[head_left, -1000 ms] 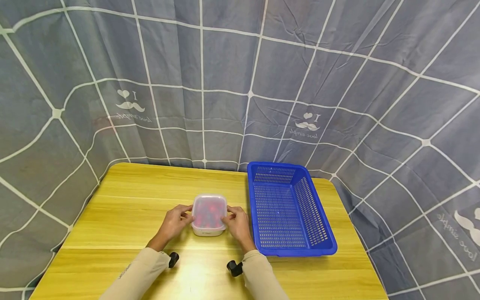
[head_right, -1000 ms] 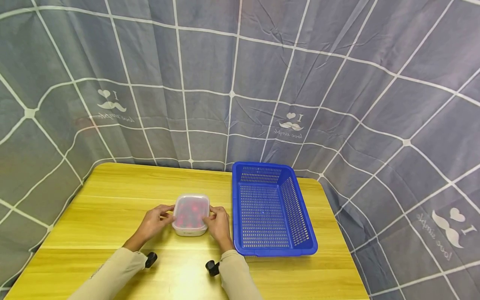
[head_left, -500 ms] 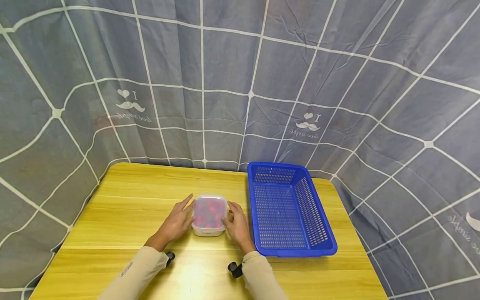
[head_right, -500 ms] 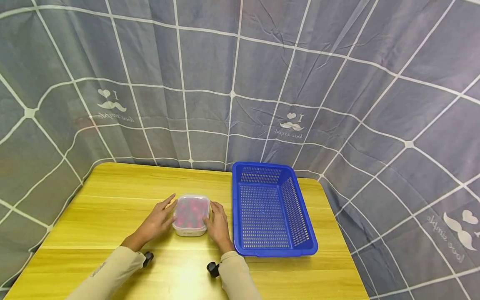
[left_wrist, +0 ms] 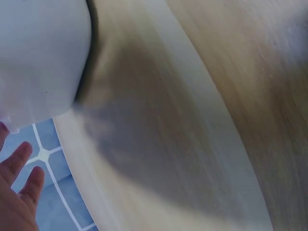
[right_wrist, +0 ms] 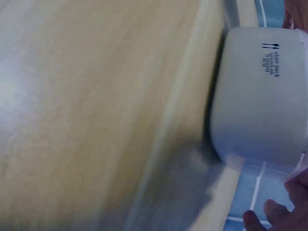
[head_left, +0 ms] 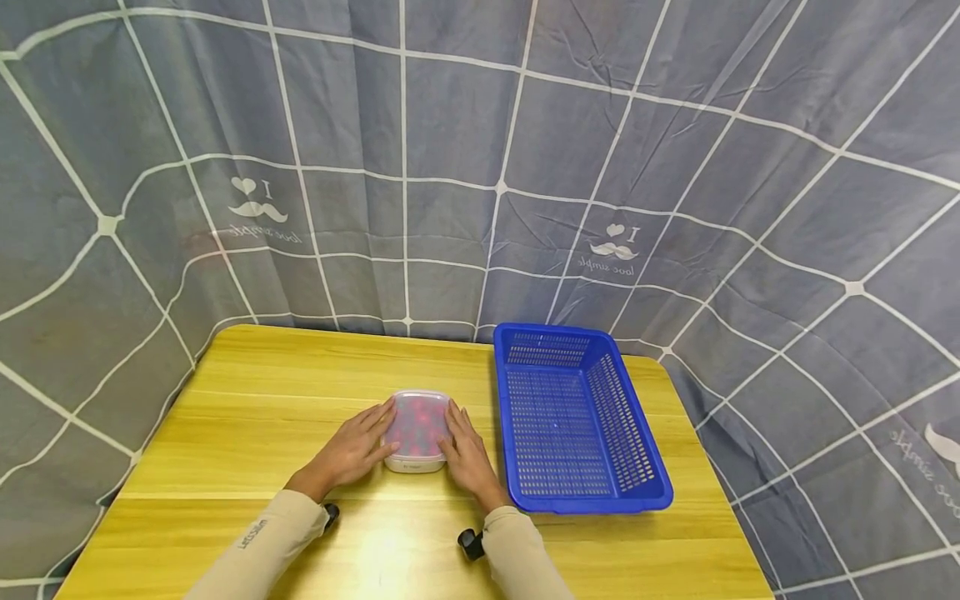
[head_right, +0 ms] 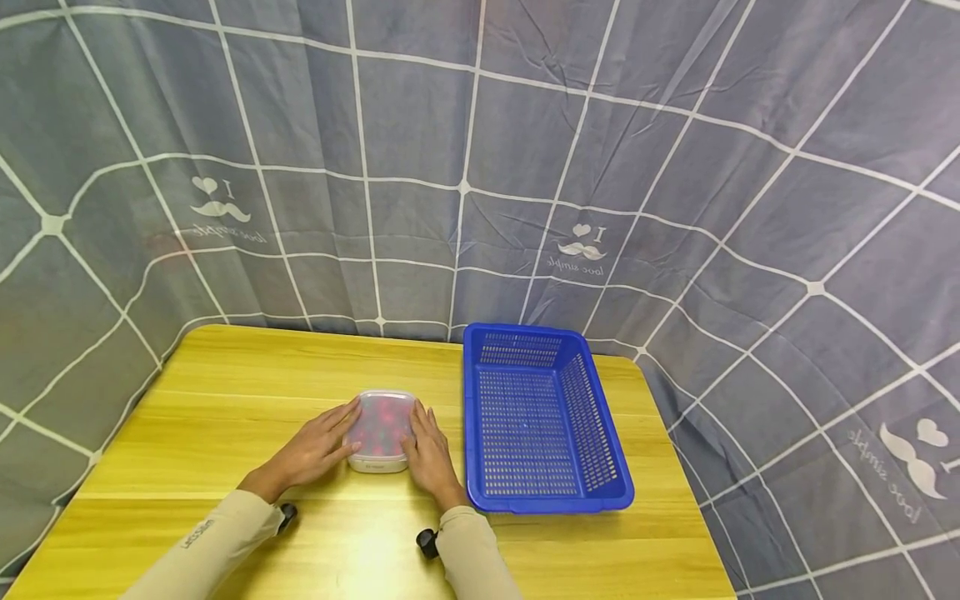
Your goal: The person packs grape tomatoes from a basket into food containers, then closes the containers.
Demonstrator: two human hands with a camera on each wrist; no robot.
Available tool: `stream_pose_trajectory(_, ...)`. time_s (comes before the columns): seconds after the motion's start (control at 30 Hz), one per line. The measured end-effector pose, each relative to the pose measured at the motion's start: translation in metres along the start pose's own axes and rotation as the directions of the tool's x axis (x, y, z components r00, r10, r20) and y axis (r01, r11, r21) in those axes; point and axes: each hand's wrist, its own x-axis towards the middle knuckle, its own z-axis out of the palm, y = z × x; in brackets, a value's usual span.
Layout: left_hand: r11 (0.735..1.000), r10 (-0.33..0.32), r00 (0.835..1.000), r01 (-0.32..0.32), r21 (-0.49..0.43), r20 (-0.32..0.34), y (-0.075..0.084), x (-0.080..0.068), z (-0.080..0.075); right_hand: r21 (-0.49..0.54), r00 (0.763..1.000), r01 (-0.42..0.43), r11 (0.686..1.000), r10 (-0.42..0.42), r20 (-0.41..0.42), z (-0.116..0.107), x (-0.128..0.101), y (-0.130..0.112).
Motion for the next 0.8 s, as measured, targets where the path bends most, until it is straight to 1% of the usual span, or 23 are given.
stream_pose_trajectory(0.13, 0.999, -0.022, 1.000, 0.022, -0.023, 0.005, -0.003, -0.001, 0.002, 0.024, 1.000, 0.000, 1.000, 0.000, 0.007, 0.002, -0.001, 0.005)
stream_pose_trajectory(0.23, 0.999, -0.023, 1.000, 0.023, -0.034, 0.002, -0.005, -0.002, 0.005, 0.051, 1.000, -0.005, 0.999, 0.004, 0.011, 0.004, -0.002, 0.010)
stream_pose_trajectory(0.37, 0.998, -0.037, 0.999, 0.037, -0.054, 0.005, -0.009, -0.003, 0.010, 0.098, 1.000, -0.010, 0.995, 0.009, 0.011, 0.006, -0.003, 0.016)
stream_pose_trajectory(0.43, 0.997, -0.041, 0.999, 0.041, -0.069, -0.004, -0.011, -0.004, 0.012, 0.132, 1.000, -0.018, 0.991, 0.017, 0.009, 0.007, -0.003, 0.018)
stream_pose_trajectory(0.57, 0.993, -0.034, 0.999, 0.030, -0.112, -0.031, -0.013, -0.003, 0.016, 0.246, 0.999, -0.040, 0.968, 0.040, 0.004, 0.009, -0.003, 0.022)
stream_pose_trajectory(0.67, 0.991, -0.028, 0.999, 0.022, -0.132, -0.042, -0.014, -0.004, 0.019, 0.333, 0.999, -0.033, 0.942, 0.030, 0.013, 0.009, -0.004, 0.023)
stream_pose_trajectory(0.73, 0.991, -0.022, 0.998, 0.014, -0.136, -0.060, -0.014, -0.006, 0.021, 0.376, 0.999, -0.042, 0.926, 0.031, 0.033, 0.006, -0.005, 0.017)
stream_pose_trajectory(0.8, 0.991, -0.014, 0.997, 0.003, -0.137, -0.079, -0.014, -0.008, 0.024, 0.391, 0.997, -0.060, 0.918, 0.040, 0.059, 0.000, -0.007, 0.008)
